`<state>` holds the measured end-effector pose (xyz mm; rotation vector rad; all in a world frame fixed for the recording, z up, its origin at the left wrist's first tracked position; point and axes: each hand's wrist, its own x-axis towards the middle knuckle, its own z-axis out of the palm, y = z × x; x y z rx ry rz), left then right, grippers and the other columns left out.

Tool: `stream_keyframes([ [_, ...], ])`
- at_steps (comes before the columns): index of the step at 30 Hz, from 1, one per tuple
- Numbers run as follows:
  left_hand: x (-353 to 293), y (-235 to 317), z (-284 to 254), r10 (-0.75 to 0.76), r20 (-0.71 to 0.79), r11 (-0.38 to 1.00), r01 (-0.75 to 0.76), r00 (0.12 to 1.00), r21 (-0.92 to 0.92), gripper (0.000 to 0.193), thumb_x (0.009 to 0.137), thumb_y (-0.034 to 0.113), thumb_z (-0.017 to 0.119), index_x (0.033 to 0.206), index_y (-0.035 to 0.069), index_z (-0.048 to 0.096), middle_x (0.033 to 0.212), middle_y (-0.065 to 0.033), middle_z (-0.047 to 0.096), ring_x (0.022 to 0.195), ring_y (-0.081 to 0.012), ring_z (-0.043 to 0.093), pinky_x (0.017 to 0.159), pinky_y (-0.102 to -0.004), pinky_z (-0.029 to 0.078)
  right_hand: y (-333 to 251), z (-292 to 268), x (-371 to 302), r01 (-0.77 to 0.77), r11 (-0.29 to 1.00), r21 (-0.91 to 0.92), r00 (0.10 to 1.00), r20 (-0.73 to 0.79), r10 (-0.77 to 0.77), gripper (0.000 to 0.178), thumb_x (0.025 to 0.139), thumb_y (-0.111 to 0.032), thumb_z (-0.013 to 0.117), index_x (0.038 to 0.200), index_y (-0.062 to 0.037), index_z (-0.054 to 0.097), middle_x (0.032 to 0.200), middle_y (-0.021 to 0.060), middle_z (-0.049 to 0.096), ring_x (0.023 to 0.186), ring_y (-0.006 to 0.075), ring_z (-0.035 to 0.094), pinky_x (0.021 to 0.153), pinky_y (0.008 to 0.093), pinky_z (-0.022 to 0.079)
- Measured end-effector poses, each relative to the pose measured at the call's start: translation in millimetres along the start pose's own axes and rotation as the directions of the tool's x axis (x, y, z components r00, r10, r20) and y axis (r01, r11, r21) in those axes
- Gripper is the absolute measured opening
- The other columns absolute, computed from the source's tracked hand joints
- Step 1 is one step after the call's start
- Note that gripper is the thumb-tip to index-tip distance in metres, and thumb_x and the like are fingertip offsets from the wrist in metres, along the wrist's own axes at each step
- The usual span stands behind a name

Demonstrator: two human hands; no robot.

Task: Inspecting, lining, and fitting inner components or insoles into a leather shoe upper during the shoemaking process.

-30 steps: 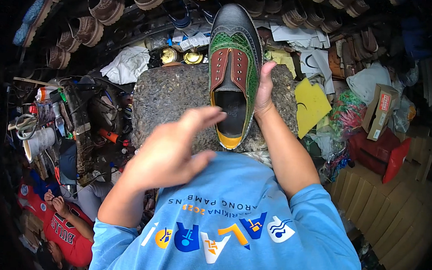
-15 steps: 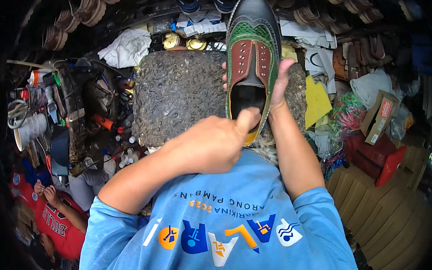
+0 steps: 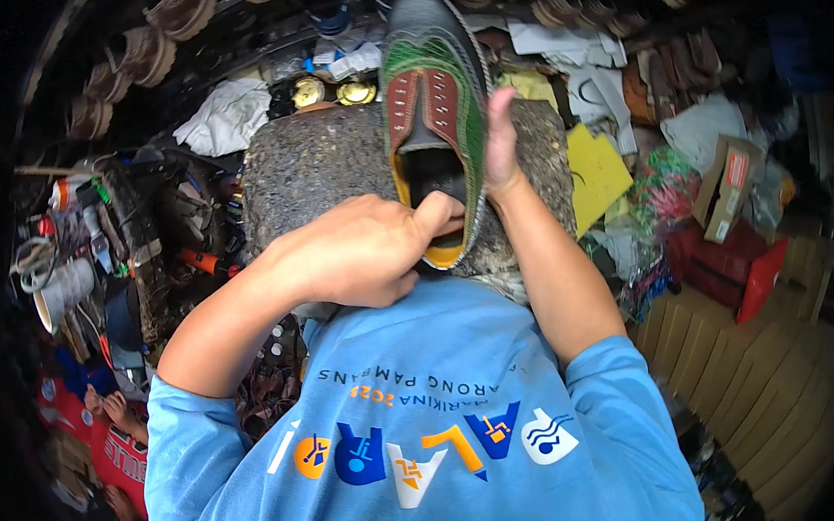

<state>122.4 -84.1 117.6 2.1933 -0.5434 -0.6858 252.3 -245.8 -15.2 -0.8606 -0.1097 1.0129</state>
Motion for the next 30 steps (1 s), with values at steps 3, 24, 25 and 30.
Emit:
stream_keyframes([
  [3,0.5,0.5,3.9,-0.01,0.022,0.992,0.007,1.0,0.126,0.037,0.087,0.008,0.061,0.122,0.004,0.047,0.073,-0.023,0.068,0.071,-0.0448,0.07,0.062,-0.0557,0.054,0.1,9.5,2.7,0.025,0.999,0.026,1.0,0.011,-0.025,0.129,0.073,-0.101,0.037,0.153,-0.0006,0.041,0.133,0.0279,0.062,0.113,0.035,0.069,0.093,0.0474,0.061],
  [24,-20.0,24.0,24.9,-0.003,-0.236,0.83,0.134,0.972,0.541,0.061,0.089,0.008,0.055,0.147,-0.007,0.043,0.133,-0.0272,0.065,0.061,-0.0264,0.073,0.053,-0.0394,0.06,1.2,9.8,1.1,0.25,0.956,0.153,0.968,-0.04,-0.246,0.082,0.097,-0.07,0.05,0.148,-0.005,0.051,0.13,0.009,0.068,0.116,0.0159,0.067,0.099,0.0329,0.057],
  [25,-20.8,28.3,35.5,-0.026,-0.254,0.812,0.168,0.967,0.559,0.061,0.089,0.008,0.055,0.147,-0.007,0.043,0.13,-0.0266,0.067,0.06,-0.0251,0.072,0.051,-0.0385,0.059,3.2,9.1,-0.1,0.25,0.955,0.158,0.968,-0.046,-0.245,0.082,0.098,-0.07,0.05,0.147,-0.005,0.052,0.13,0.0087,0.068,0.116,0.0157,0.067,0.098,0.0327,0.058],
  [30,-21.4,41.7,40.2,-0.21,-0.226,0.958,0.246,0.951,0.147,0.058,0.091,0.002,0.049,0.146,-0.011,0.037,0.109,-0.0364,0.067,0.07,-0.047,0.071,0.063,-0.056,0.059,7.5,8.0,-3.1,0.237,0.961,0.14,0.971,-0.022,-0.237,0.082,0.098,-0.07,0.049,0.148,-0.0048,0.051,0.13,0.0083,0.068,0.115,0.0157,0.067,0.098,0.0325,0.057],
])
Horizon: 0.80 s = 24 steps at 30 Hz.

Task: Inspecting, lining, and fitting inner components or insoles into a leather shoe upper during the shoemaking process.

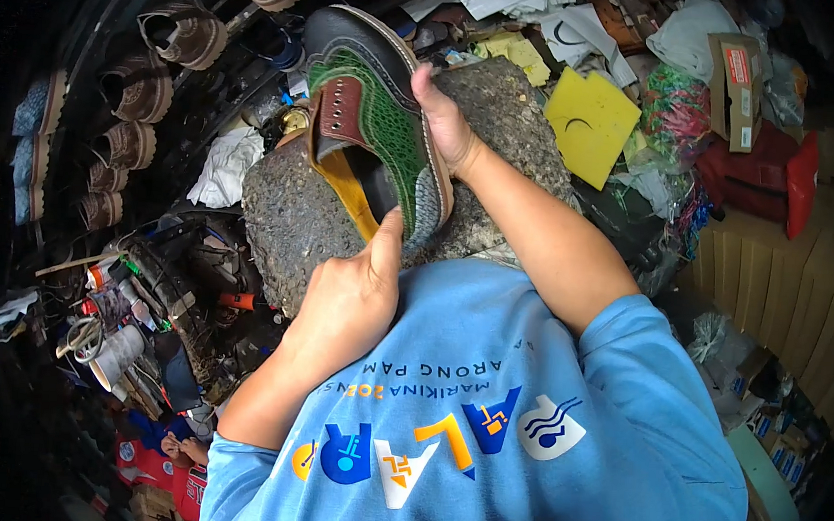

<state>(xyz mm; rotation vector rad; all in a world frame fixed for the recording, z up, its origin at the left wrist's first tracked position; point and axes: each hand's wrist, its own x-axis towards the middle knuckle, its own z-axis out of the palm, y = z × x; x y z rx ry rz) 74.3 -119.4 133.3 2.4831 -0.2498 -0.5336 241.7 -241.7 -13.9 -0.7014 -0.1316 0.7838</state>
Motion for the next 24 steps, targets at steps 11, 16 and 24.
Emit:
stream_keyframes([
  [11,16.6,26.2,8.8,0.084,-0.311,0.996,-0.076,0.947,0.039,0.072,0.084,0.005,0.058,0.151,-0.011,0.037,0.078,-0.0143,0.063,0.063,-0.0317,0.07,0.055,-0.0447,0.058,-9.2,0.7,-2.2,-0.201,0.978,0.052,0.98,0.016,0.2,0.123,0.079,-0.096,0.039,0.155,0.0007,0.038,0.134,0.0345,0.058,0.113,0.042,0.068,0.091,0.0508,0.061],
  [16,20.9,30.5,0.4,0.193,-0.386,0.977,-0.14,0.902,0.162,0.075,0.082,0.01,0.062,0.151,-0.01,0.04,0.066,-0.0063,0.057,0.049,-0.0206,0.065,0.041,-0.0371,0.053,-15.2,-5.9,-8.8,-0.077,0.958,-0.275,0.975,-0.223,0.015,0.09,0.098,-0.072,0.045,0.148,0.0031,0.047,0.126,0.0223,0.066,0.11,0.0286,0.069,0.087,0.0396,0.06],
  [24,7.1,21.9,10.8,0.125,-0.227,0.992,-0.115,0.966,0.055,0.063,0.085,0.009,0.061,0.144,-0.012,0.046,0.088,-0.0166,0.068,0.057,-0.0269,0.071,0.046,-0.0395,0.055,-92.3,34.5,-66.7,0.288,-0.04,-0.957,0.824,0.269,-0.499,0.034,0.086,0.0,0.074,0.119,-0.0027,0.067,0.116,0.0112,0.07,0.089,0.0177,0.069,0.074,0.0287,0.057],
])
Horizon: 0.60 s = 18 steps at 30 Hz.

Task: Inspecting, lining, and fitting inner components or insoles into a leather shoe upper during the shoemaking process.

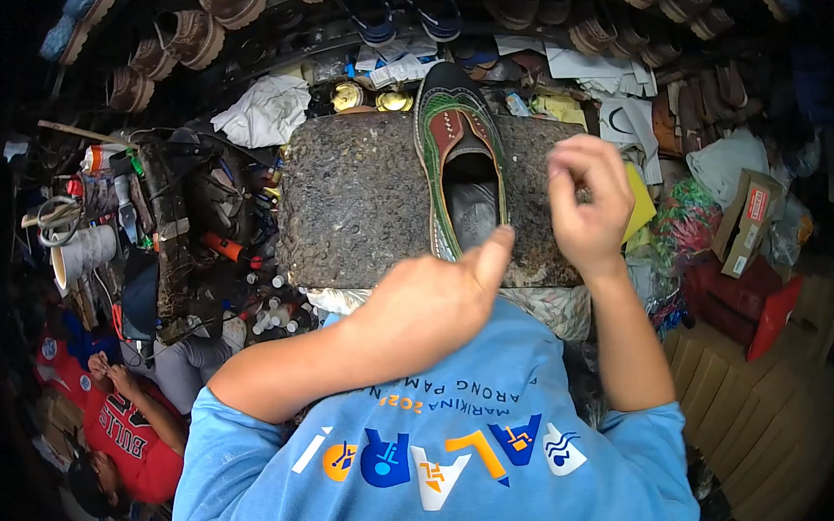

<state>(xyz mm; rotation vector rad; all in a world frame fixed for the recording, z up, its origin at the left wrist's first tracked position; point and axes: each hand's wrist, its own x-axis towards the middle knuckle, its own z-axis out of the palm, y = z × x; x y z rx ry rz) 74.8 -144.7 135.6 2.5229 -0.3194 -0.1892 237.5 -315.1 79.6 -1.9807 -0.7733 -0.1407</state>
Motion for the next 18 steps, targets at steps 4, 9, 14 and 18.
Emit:
stream_keyframes([
  [4,13.5,-32.6,-32.4,-0.034,0.009,0.961,0.03,0.999,0.276,0.034,0.09,0.009,0.058,0.119,-0.007,0.06,0.114,-0.0219,0.069,0.066,-0.0292,0.074,0.055,-0.0399,0.06,-65.7,-23.6,20.7,0.481,0.866,-0.139,0.64,0.731,-0.238,0.049,0.071,-0.004,0.072,0.12,-0.0051,0.068,0.13,0.0078,0.068,0.092,0.0247,0.072,0.074,0.036,0.061],
  [9,48.6,-56.3,-24.9,-0.026,0.269,0.887,-0.102,0.963,0.45,0.023,0.09,0.011,0.061,0.106,-0.002,0.071,0.107,-0.0184,0.073,0.073,-0.0285,0.076,0.061,-0.0385,0.062,-74.1,13.9,21.0,0.69,0.649,-0.321,0.349,0.933,0.091,0.043,0.085,-0.013,0.063,0.124,0.0031,0.068,0.138,0.0199,0.065,0.088,0.0241,0.075,0.068,0.0373,0.06],
  [14,61.7,-53.4,-26.2,-0.069,0.503,0.898,-0.166,0.862,0.409,0.015,0.088,0.013,0.065,0.092,0.006,0.077,0.095,-0.0137,0.076,0.084,-0.0277,0.077,0.069,-0.0393,0.063,-70.3,19.4,13.9,0.704,0.639,-0.31,0.286,0.947,0.144,0.028,0.089,-0.014,0.063,0.11,-0.0042,0.078,0.124,0.0211,0.072,0.09,0.0236,0.076,0.07,0.0365,0.06],
  [18,62.4,-62.4,-25.0,-0.073,0.504,0.886,-0.177,0.86,0.429,0.015,0.086,0.012,0.065,0.09,0.004,0.077,0.095,-0.0152,0.076,0.084,-0.0286,0.077,0.069,-0.04,0.063,-75.8,32.4,28.9,0.716,0.643,-0.273,0.115,0.954,0.277,0.036,0.087,-0.015,0.063,0.114,0.0066,0.072,0.132,0.026,0.067,0.083,0.0241,0.077,0.064,0.0384,0.06],
])
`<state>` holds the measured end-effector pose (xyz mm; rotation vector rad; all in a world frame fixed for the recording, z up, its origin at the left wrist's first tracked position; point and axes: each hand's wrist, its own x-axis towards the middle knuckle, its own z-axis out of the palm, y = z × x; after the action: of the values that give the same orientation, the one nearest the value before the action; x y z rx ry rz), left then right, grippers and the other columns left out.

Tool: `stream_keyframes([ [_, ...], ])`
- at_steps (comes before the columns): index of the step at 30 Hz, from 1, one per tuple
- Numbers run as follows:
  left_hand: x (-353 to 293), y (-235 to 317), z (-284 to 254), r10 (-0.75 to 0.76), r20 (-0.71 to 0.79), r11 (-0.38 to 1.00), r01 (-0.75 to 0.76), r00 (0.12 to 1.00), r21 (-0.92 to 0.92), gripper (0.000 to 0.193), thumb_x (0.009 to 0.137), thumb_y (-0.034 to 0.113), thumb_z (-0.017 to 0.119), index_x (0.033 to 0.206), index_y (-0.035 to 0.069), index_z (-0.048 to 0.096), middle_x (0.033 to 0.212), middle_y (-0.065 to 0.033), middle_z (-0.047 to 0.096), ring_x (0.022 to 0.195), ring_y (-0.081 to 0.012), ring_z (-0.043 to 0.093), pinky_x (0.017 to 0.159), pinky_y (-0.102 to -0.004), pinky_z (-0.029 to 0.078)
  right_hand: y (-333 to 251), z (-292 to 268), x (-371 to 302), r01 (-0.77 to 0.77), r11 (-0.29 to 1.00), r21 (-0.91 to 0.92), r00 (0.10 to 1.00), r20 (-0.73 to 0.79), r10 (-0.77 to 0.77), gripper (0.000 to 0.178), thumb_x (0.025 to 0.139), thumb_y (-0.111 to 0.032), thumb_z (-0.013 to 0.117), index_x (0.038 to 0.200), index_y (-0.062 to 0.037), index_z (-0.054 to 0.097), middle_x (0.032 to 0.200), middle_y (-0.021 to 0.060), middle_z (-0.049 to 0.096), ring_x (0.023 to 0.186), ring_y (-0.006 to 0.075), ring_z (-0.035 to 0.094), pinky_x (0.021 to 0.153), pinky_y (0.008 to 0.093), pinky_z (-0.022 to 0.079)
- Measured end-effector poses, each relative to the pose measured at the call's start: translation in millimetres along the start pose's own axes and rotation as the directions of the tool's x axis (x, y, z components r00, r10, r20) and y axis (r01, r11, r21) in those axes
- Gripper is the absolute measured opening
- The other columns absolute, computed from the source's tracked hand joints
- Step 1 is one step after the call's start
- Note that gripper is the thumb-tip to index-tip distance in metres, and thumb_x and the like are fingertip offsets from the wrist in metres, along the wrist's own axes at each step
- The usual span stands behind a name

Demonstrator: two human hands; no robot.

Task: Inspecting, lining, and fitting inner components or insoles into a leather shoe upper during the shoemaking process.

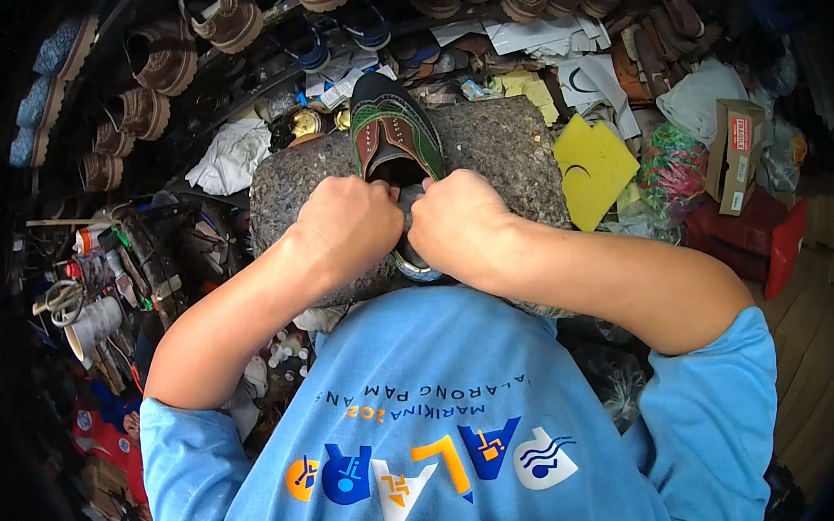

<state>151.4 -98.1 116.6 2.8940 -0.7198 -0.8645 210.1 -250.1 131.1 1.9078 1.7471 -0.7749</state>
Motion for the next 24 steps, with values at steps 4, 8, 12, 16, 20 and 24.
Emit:
stream_keyframes([
  [4,7.5,-6.6,-4.9,0.01,0.05,1.0,-0.009,0.999,-0.016,0.016,0.087,0.011,0.065,0.091,0.003,0.077,0.098,-0.0175,0.075,0.083,-0.0307,0.077,0.069,-0.041,0.063,6.5,8.0,2.9,-0.008,1.0,-0.006,0.999,-0.034,0.008,0.035,0.087,-0.015,0.063,0.114,0.0058,0.072,0.125,0.024,0.07,0.085,0.025,0.076,0.065,0.0385,0.06],
  [8,8.6,0.9,-1.4,-0.084,-0.068,0.994,0.079,0.994,-0.075,0.018,0.088,0.011,0.062,0.095,0.0,0.075,0.102,-0.02,0.073,0.083,-0.0342,0.076,0.069,-0.0436,0.062,7.8,15.8,1.8,-0.032,0.998,0.056,0.973,-0.228,0.044,0.038,0.084,-0.016,0.068,0.116,0.0045,0.07,0.106,0.0178,0.074,0.082,0.026,0.075,0.067,0.0385,0.059],
  [12,8.8,-6.2,-5.1,-0.081,-0.032,0.989,0.076,0.996,-0.128,0.019,0.084,0.008,0.065,0.098,-0.003,0.072,0.102,-0.0212,0.073,0.086,-0.037,0.075,0.071,-0.0455,0.062,16.9,-17.2,1.2,0.011,0.998,0.069,0.989,0.144,-0.021,0.064,0.073,-0.01,0.074,0.132,0.009,0.059,0.124,0.0259,0.063,0.09,0.0311,0.073,0.073,0.04,0.059],
  [16,-23.3,16.6,0.2,-0.102,-0.102,0.964,0.073,0.99,-0.256,0.03,0.079,0.005,0.066,0.106,-0.006,0.065,0.111,-0.0239,0.068,0.084,-0.0399,0.074,0.072,-0.0468,0.062,14.2,15.8,-38.7,0.077,0.862,0.5,0.878,-0.445,0.18,0.075,0.075,-0.002,0.071,0.147,0.0003,0.05,0.127,0.0202,0.063,0.104,0.0344,0.071,0.082,0.0416,0.06],
  [20,-49.9,65.2,17.0,-0.124,-0.298,0.874,-0.038,0.946,-0.484,0.028,0.081,0.014,0.076,0.101,-0.002,0.064,0.105,-0.0173,0.067,0.083,-0.0358,0.072,0.068,-0.0445,0.061,-4.9,74.7,-59.9,0.4,0.363,0.842,0.394,-0.515,0.761,0.059,0.082,-0.001,0.072,0.14,-0.0012,0.061,0.126,0.0151,0.067,0.111,0.0267,0.069,0.091,0.0354,0.058],
  [24,-45.9,63.6,31.1,-0.079,-0.579,0.892,-0.203,0.812,-0.405,0.028,0.081,0.015,0.079,0.101,0.002,0.065,0.096,-0.012,0.065,0.073,-0.0298,0.067,0.062,-0.0416,0.057,-5.5,113.5,-2.0,0.726,-0.491,0.481,0.501,0.119,0.857,0.065,0.1,-0.031,0.067,0.149,0.0046,0.046,0.14,0.022,0.057,0.124,0.0289,0.062,0.104,0.041,0.051],
])
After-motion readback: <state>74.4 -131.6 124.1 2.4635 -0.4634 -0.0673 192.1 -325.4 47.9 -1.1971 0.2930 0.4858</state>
